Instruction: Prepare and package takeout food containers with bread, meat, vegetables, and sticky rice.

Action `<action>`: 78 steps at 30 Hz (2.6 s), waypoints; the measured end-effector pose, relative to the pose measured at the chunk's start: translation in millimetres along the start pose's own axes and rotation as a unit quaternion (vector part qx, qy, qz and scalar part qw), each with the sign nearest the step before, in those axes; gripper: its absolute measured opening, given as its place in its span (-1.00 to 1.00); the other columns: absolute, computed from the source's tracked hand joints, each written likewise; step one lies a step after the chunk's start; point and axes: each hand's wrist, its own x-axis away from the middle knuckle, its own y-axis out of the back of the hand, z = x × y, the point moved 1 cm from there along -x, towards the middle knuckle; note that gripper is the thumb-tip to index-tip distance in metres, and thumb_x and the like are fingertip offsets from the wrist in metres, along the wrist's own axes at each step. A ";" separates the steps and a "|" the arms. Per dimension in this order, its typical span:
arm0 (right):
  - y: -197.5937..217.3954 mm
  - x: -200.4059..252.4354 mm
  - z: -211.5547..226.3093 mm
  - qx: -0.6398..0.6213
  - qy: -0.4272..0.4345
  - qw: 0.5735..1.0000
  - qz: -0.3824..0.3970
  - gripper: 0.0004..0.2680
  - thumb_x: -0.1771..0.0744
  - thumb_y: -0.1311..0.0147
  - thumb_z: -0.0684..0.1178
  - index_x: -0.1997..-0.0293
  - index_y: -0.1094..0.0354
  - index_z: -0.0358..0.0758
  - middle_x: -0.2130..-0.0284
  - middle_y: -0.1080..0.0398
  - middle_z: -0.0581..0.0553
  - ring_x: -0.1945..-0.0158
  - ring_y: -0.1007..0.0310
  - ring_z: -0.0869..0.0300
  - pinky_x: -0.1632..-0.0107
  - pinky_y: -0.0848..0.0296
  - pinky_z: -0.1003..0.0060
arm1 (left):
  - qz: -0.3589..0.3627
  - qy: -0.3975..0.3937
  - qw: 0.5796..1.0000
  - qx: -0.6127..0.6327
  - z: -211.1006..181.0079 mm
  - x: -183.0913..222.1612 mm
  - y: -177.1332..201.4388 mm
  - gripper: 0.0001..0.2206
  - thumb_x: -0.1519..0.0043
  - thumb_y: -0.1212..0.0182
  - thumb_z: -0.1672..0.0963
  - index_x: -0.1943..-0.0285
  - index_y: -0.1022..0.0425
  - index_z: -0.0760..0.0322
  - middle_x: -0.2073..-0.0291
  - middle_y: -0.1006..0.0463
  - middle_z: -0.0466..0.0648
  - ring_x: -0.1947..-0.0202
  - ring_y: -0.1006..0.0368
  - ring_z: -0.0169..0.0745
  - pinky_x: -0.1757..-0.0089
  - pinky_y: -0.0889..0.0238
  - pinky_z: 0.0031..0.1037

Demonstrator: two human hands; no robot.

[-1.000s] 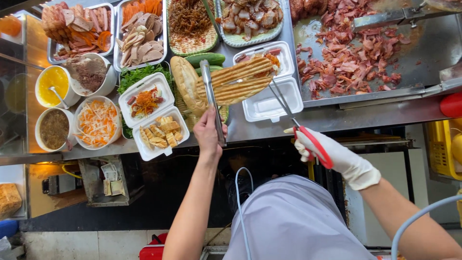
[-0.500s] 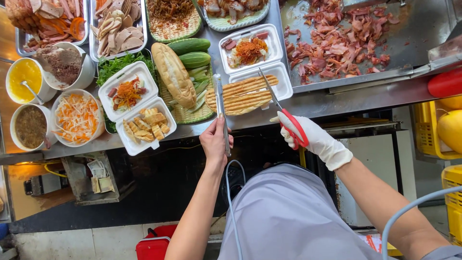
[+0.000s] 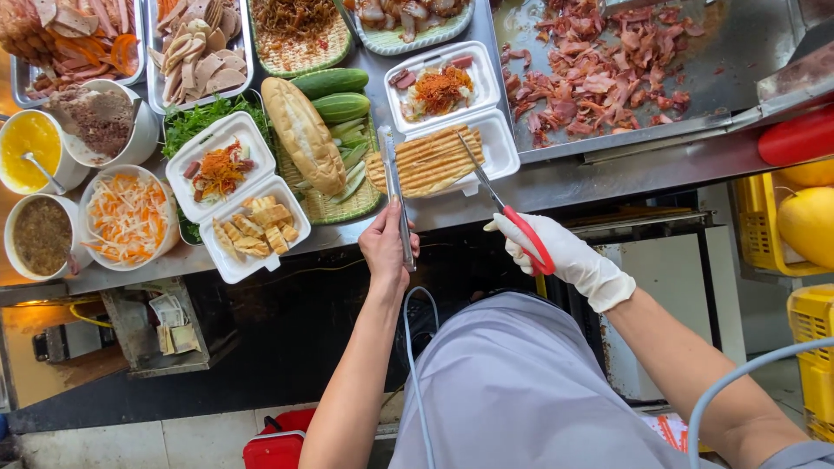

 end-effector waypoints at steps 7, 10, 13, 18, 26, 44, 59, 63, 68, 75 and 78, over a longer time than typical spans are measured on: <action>3.5 -9.1 1.1 0.017 0.019 1.000 0.004 -0.64 -0.37 0.07 0.22 -0.10 -0.36 -0.27 0.59 -0.30 0.05 0.62 -0.27 0.32 0.52 -0.31 0.37 | 0.002 -0.006 0.998 -0.056 10.0 2.0 0.7 -0.69 -0.30 -0.28 0.02 0.08 -0.64 0.40 0.57 -0.46 -0.10 0.74 -0.34 -0.39 0.69 -0.15 -0.56; 0.3 -11.1 2.9 0.021 0.039 0.999 -0.003 -0.64 -0.39 0.04 0.22 -0.08 -0.38 -0.31 0.60 -0.26 0.08 0.63 -0.21 0.35 0.55 -0.26 0.37 | -0.004 0.006 0.999 -0.044 10.8 -4.8 4.1 -0.69 -0.29 -0.26 0.01 0.11 -0.64 0.37 0.58 -0.45 -0.11 0.74 -0.34 -0.40 0.69 -0.16 -0.56; -0.8 -7.3 1.8 0.105 0.039 0.992 -0.064 -0.63 -0.42 0.01 0.21 -0.07 -0.39 -0.39 0.61 -0.18 0.04 0.65 -0.13 0.32 0.56 -0.15 0.35 | -0.003 -0.008 1.000 -0.009 8.4 -14.0 6.4 -0.70 -0.30 -0.27 0.02 0.15 -0.61 0.41 0.57 -0.46 -0.09 0.73 -0.35 -0.39 0.68 -0.18 -0.54; 4.2 -6.1 -7.1 -0.011 -0.001 0.999 0.030 -0.64 -0.40 0.09 0.23 -0.12 -0.36 -0.26 0.58 -0.27 0.10 0.59 -0.20 0.39 0.49 -0.28 0.40 | -0.005 -0.005 1.000 0.019 8.3 -13.0 -3.4 -0.68 -0.34 -0.27 0.01 0.18 -0.58 0.43 0.58 -0.43 -0.08 0.72 -0.34 -0.39 0.68 -0.17 -0.55; -14.1 -1.5 10.9 0.050 0.007 0.998 -0.046 -0.65 -0.39 0.01 0.22 -0.06 -0.39 -0.30 0.62 -0.20 0.09 0.63 -0.15 0.35 0.54 -0.20 0.38 | 0.004 -0.009 1.000 -0.010 11.6 -12.7 -10.2 -0.71 -0.32 -0.24 0.02 0.17 -0.61 0.40 0.57 -0.45 -0.08 0.73 -0.34 -0.41 0.68 -0.17 -0.56; -11.9 -8.2 3.5 0.009 0.000 0.999 0.045 -0.65 -0.39 0.07 0.23 -0.11 -0.36 -0.25 0.57 -0.25 0.11 0.58 -0.20 0.38 0.49 -0.27 0.39 | 0.009 -0.021 1.000 -0.018 7.3 -8.6 -17.3 -0.70 -0.31 -0.24 0.01 0.18 -0.61 0.39 0.58 -0.46 -0.10 0.74 -0.33 -0.43 0.69 -0.15 -0.57; -23.9 -9.7 16.9 0.128 0.004 0.991 -0.037 -0.63 -0.40 0.03 0.24 -0.02 -0.42 -0.33 0.63 -0.20 0.06 0.64 -0.17 0.33 0.55 -0.21 0.36 | 0.013 -0.021 0.998 -0.057 4.2 -9.8 0.0 -0.68 -0.30 -0.27 0.00 0.15 -0.63 0.40 0.57 -0.47 -0.11 0.73 -0.34 -0.43 0.69 -0.16 -0.58; -14.0 -10.0 -0.5 -0.015 -0.032 0.997 0.072 -0.65 -0.40 0.10 0.23 -0.10 -0.36 -0.26 0.57 -0.26 0.08 0.56 -0.25 0.36 0.46 -0.31 0.38 | -0.016 -0.029 0.999 -0.023 -2.0 -17.1 -3.1 -0.69 -0.29 -0.26 0.00 0.12 -0.64 0.37 0.57 -0.48 -0.11 0.73 -0.35 -0.43 0.69 -0.16 -0.58; -26.3 -7.9 7.1 0.024 -0.004 0.998 0.056 -0.66 -0.40 0.08 0.21 -0.11 -0.37 -0.26 0.56 -0.26 0.10 0.56 -0.21 0.36 0.46 -0.30 0.38 | 0.008 -0.023 0.999 -0.043 6.4 -9.2 -18.0 -0.69 -0.30 -0.26 0.00 0.15 -0.63 0.37 0.57 -0.47 -0.12 0.74 -0.35 -0.43 0.69 -0.15 -0.59; -34.3 -7.6 17.4 0.074 -0.010 0.997 0.015 -0.66 -0.38 0.00 0.22 -0.06 -0.41 -0.28 0.61 -0.18 0.11 0.61 -0.15 0.37 0.53 -0.22 0.40 | 0.030 -0.024 0.998 -0.051 9.3 -11.4 -8.9 -0.66 -0.33 -0.26 0.01 0.20 -0.62 0.46 0.57 -0.47 -0.10 0.72 -0.35 -0.43 0.68 -0.17 -0.57; -38.0 -19.0 22.0 0.047 -0.008 0.999 0.019 -0.60 -0.37 0.12 0.31 -0.02 -0.40 -0.25 0.60 -0.28 0.09 0.62 -0.23 0.36 0.51 -0.33 0.42 | 0.020 -0.016 0.994 -0.106 3.5 10.4 -18.3 -0.67 -0.32 -0.25 0.01 0.22 -0.62 0.44 0.59 -0.45 -0.12 0.75 -0.33 -0.44 0.70 -0.11 -0.58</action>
